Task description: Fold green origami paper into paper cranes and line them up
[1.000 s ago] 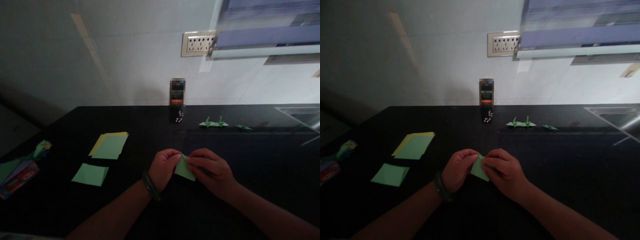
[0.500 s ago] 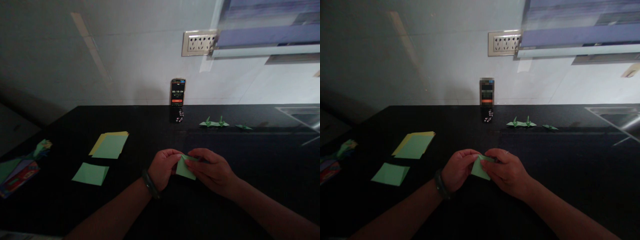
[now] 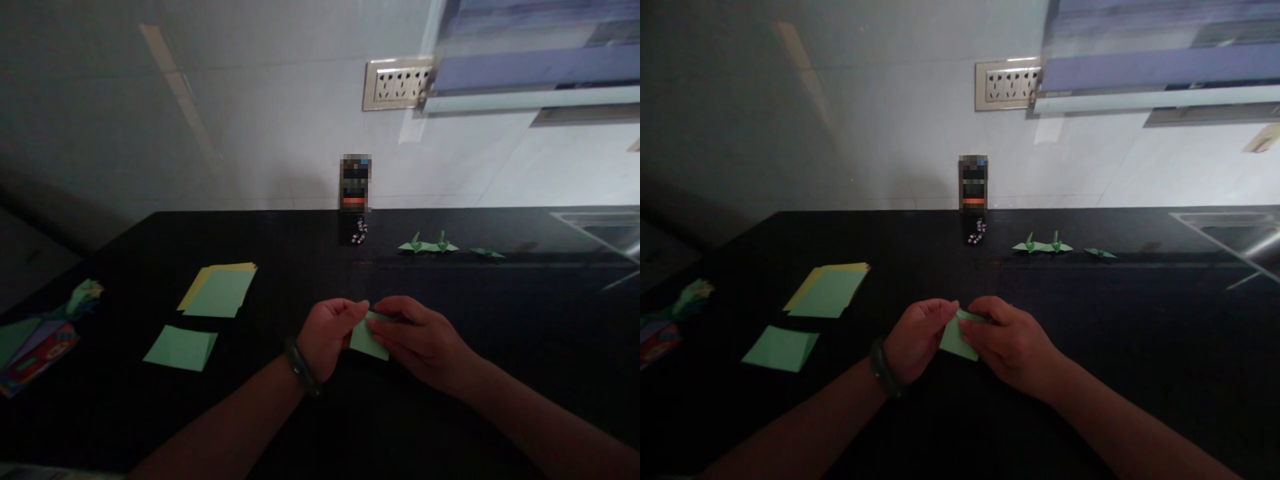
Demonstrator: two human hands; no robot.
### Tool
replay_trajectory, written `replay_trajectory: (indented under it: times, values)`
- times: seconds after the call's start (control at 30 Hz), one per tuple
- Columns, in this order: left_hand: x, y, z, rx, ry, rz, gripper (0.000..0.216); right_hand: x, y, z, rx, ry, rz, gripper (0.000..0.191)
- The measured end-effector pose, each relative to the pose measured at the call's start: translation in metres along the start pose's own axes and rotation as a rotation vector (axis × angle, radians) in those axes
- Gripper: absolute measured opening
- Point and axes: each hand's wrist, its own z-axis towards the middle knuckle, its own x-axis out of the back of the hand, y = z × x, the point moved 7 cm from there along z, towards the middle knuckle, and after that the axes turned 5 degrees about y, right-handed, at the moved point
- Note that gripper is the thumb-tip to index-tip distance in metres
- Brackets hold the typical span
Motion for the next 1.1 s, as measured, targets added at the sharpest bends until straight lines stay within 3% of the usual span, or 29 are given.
replay_trajectory:
  times: [0.4, 0.5, 0.6, 0.7, 0.83, 1.1]
  values:
    - [0.012, 0.008, 0.000, -0.149, 0.191, 0.182, 0.021, -0.007, -0.004, -0.001, 0.006, -0.042, -0.090, 0.021]
    - [0.014, 0.011, -0.001, -0.167, 0.226, 0.221, 0.019, -0.002, 0.005, 0.002, -0.151, 0.059, 0.119, 0.016]
    - [0.015, 0.014, -0.002, -0.181, 0.263, 0.277, 0.018, -0.002, 0.028, -0.002, -0.526, 0.172, 0.287, 0.016]
    - [0.014, 0.021, -0.004, -0.262, 0.286, 0.399, 0.017, -0.015, 0.036, -0.007, -0.747, 0.079, 0.363, 0.019]
    - [0.009, 0.026, -0.007, -0.322, 0.276, 0.473, 0.016, -0.028, 0.034, -0.009, -0.770, -0.048, 0.358, 0.022]
    - [0.009, 0.021, -0.010, -0.263, 0.290, 0.383, 0.017, -0.032, 0.034, -0.008, -0.768, -0.072, 0.426, 0.023]
